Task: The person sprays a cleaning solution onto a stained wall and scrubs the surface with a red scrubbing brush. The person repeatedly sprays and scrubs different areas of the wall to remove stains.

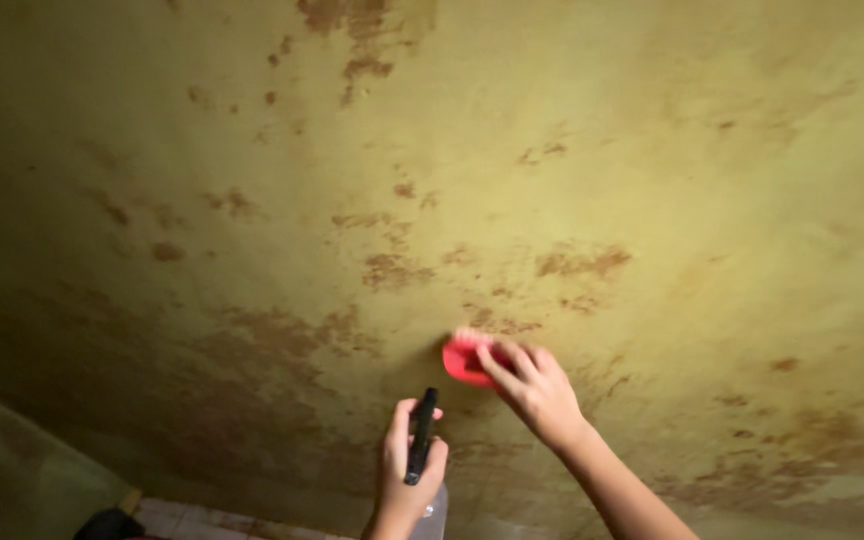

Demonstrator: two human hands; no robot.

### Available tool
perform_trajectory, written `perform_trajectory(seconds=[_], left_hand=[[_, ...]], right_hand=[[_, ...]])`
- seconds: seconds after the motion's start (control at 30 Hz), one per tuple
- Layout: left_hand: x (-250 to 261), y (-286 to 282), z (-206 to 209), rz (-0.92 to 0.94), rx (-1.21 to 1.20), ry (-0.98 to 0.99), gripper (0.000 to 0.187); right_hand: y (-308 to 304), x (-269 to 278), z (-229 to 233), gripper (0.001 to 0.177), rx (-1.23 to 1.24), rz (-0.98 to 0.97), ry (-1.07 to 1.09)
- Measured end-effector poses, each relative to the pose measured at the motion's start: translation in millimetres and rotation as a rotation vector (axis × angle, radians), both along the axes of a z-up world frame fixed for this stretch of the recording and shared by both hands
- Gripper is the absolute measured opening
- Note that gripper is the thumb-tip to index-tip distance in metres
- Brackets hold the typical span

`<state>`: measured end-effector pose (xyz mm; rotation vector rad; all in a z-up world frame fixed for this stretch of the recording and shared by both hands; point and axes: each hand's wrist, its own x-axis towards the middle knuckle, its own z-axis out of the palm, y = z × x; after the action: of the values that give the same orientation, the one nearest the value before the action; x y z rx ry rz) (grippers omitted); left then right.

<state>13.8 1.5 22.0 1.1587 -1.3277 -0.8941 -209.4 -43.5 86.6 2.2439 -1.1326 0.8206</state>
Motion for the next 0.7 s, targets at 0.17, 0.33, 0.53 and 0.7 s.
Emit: perform_trajectory(seconds=[0.17,0.33,0.53,0.7], left_hand=[[1.6,-1.7,11.8,-0.018,-0.080,0.014,0.037],[-17.8,-10.6,20.9,-0.048,-0.114,0.010,0.041],[-21.6,-16.3,39.7,-0.073,-0.252,0.022,0.038],[-31.2,-15.9,47.4,-0.097,-0.154,0.026,0.038]], right_hand=[[19.9,-63.7,25.9,0.062,-0.030,-0.053,-0.190],[5.8,-28.4,29.3,0.071,-0.177,-0.111,-0.214],[23.6,-65.7,34.8,0.065,-0.150,-0.161,-0.305],[20.4,-56.4,13.2,0.066,-0.157,-0.194,-0.305]])
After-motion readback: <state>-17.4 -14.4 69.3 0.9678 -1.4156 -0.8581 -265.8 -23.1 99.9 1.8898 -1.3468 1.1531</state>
